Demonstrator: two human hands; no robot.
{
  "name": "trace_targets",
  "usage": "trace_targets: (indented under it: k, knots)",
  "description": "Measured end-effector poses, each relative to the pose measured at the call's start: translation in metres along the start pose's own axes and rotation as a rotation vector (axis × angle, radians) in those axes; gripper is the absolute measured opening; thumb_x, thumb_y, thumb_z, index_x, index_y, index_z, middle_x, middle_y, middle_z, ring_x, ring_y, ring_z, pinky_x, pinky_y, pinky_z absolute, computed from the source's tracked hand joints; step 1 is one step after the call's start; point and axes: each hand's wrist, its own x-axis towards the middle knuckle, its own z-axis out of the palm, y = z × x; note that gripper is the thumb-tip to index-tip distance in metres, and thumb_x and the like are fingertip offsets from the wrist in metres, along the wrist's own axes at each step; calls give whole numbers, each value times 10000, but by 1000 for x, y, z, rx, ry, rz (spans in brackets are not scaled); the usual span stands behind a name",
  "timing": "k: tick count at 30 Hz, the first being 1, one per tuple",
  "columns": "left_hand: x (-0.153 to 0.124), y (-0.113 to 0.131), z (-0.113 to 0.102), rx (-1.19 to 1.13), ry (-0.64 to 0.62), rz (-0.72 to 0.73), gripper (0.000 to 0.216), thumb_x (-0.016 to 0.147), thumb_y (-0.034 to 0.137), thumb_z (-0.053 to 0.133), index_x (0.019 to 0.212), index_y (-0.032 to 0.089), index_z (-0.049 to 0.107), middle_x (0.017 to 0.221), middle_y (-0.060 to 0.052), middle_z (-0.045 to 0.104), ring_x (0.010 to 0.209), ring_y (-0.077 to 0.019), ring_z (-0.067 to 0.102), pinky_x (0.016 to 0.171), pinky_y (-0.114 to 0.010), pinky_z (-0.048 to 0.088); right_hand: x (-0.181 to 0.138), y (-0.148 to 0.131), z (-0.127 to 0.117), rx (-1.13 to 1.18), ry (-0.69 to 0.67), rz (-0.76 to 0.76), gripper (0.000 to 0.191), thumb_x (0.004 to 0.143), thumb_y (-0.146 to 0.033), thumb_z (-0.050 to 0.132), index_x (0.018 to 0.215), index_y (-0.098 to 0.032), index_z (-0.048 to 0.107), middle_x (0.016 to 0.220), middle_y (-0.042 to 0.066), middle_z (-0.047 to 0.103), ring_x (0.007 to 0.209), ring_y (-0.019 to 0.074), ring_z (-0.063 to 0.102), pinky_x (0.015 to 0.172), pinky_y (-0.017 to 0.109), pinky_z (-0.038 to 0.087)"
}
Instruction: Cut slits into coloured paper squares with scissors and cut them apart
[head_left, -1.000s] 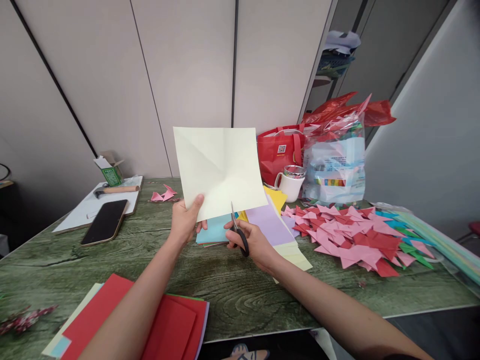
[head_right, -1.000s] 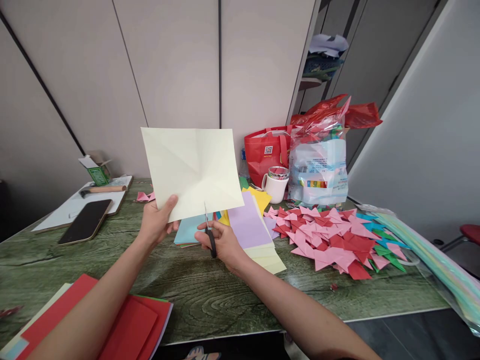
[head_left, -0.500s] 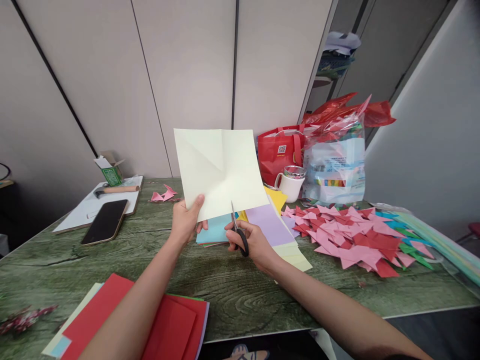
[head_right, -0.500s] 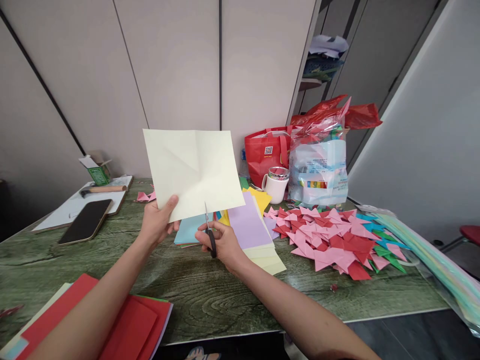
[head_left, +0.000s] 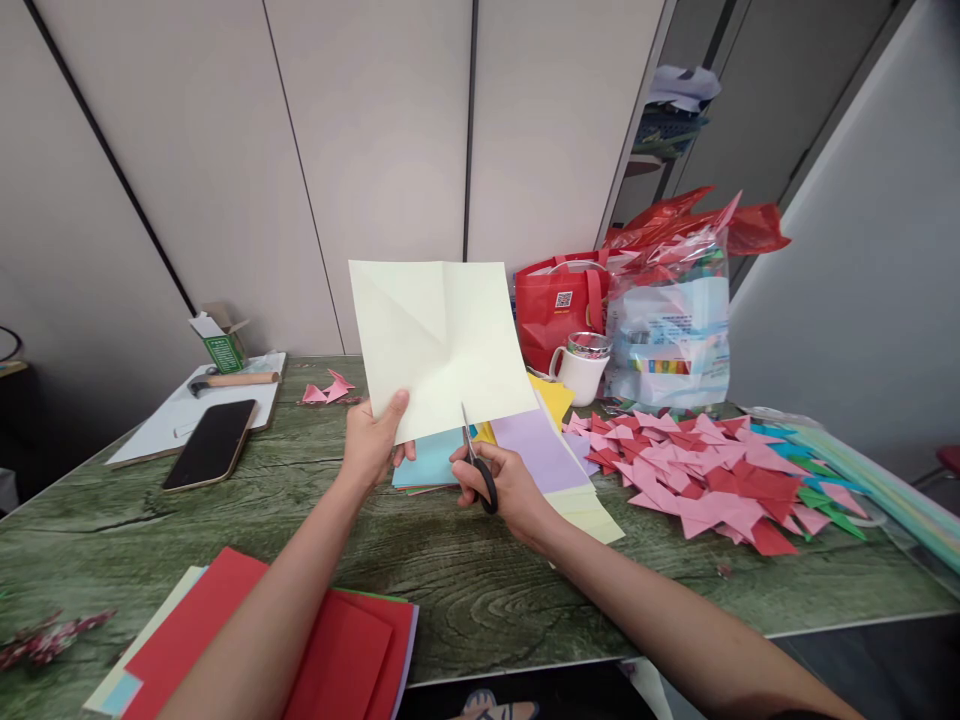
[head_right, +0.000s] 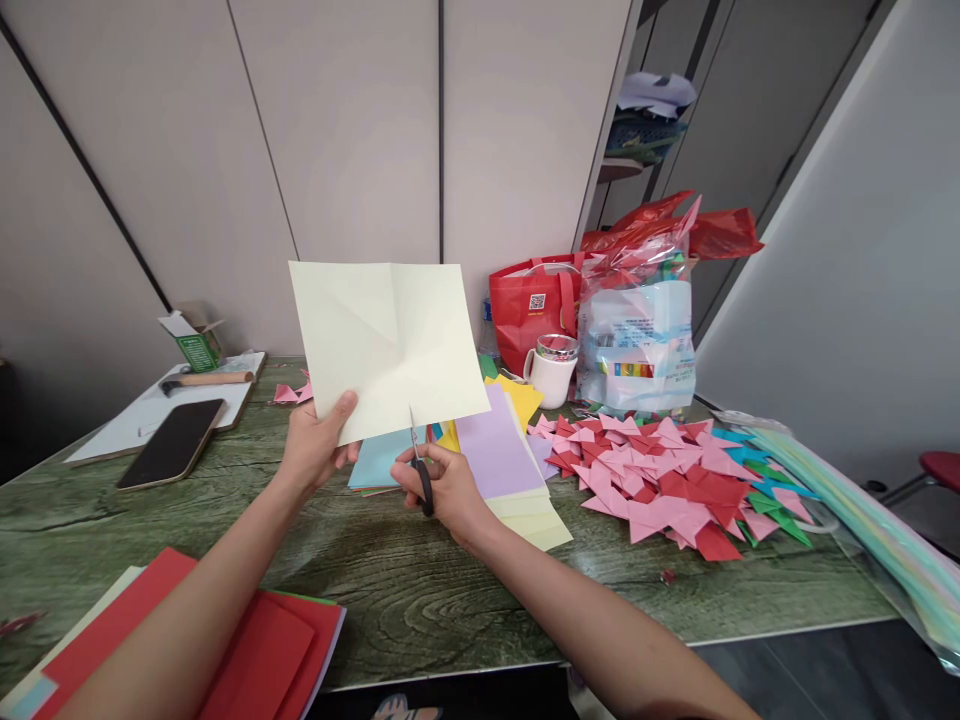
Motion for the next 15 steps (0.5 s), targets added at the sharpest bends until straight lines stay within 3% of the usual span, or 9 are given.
trace_targets:
  k: [10, 15]
  knots:
    - [-1, 2, 1, -4, -2, -14, 329, 714, 384, 550, 495, 155, 461, 258, 12, 465, 167, -73, 340, 198, -161, 196, 1, 6, -1, 41, -10, -23, 254, 649, -377, 633, 741, -156, 545, 484, -65, 454, 401, 56, 428, 443, 222, 391]
    - [-3, 2, 2, 36, 2, -30, 338, 719, 385, 545, 491, 153, 453, 252, 15, 461, 165, -71, 333, 196, -159, 193, 2, 5, 0, 46, 20, 46, 321, 620, -372, 659, 813, -148, 534, 519, -48, 506, 437, 67, 463, 465, 221, 383]
